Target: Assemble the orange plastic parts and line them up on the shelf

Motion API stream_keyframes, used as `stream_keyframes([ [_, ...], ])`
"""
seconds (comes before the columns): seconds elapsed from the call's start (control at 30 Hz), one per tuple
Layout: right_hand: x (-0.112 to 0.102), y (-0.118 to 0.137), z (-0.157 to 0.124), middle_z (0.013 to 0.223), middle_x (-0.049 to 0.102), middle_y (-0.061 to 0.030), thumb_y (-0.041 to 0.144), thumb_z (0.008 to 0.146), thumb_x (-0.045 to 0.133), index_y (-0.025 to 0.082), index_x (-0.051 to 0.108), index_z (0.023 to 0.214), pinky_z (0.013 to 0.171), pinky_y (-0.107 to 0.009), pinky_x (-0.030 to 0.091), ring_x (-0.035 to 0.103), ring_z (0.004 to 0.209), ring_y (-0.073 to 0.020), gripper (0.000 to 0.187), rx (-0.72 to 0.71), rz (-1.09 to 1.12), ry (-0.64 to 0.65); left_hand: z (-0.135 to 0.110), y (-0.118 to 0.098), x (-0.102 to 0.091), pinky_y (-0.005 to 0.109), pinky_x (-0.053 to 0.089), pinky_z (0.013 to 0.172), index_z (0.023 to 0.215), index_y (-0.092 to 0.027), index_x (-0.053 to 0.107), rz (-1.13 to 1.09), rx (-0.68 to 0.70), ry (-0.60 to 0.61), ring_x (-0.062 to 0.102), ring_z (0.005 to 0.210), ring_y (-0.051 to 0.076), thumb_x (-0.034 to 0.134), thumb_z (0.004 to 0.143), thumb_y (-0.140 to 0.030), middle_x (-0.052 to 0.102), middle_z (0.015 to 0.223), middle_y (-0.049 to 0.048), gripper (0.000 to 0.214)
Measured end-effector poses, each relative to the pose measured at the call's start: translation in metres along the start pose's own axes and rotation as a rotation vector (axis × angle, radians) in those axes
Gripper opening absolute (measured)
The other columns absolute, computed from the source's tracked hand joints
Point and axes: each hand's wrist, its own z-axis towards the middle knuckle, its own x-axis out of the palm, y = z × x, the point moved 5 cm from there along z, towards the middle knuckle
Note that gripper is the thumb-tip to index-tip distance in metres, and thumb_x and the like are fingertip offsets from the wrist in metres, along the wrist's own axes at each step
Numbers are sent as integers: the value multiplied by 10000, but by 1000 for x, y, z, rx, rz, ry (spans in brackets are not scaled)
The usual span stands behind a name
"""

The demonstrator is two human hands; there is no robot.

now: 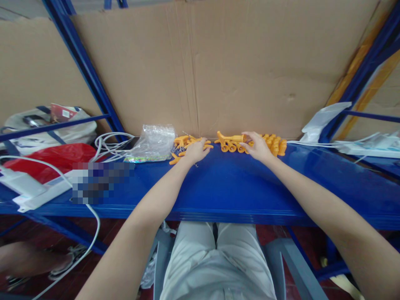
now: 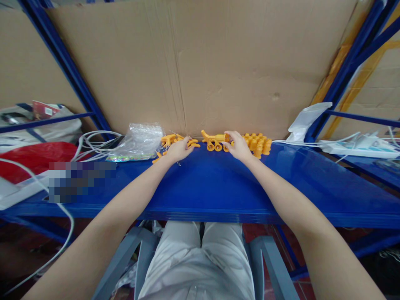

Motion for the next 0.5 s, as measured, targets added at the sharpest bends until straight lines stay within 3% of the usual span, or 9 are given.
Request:
stream_keyframes([
  [0.1, 0, 19, 5, 1246, 660, -189, 324, 976, 531, 151, 602, 1314, 992, -518, 501, 619, 1155, -324, 386, -162, -216, 10, 1, 8, 2, 408, 525, 995, 1205, -156, 683, 104, -52, 73, 666, 1208, 325, 509, 980, -308, 721, 1265, 159, 323],
  [0.2, 12, 38, 16, 1232, 656, -188, 268, 989, 492, 135, 594, 1329, 1057, -519, 421, 607, 1143, -324, 379, -242, -397, 89, 2, 11, 5, 409, 529, 1001, 1171, -149, 716, 152, -68, 118, 674, 1193, 328, 511, 968, -295, 724, 1257, 160, 324],
  [0.5, 69, 73, 48, 1167, 663, -185, 85, 984, 401, 100, 603, 1346, 1113, -513, 293, 604, 1083, -279, 415, -260, -679, 316, 1, 7, 8, 371, 537, 1022, 1234, -137, 723, 184, -27, 171, 678, 1188, 298, 501, 959, -324, 716, 1273, 150, 400],
])
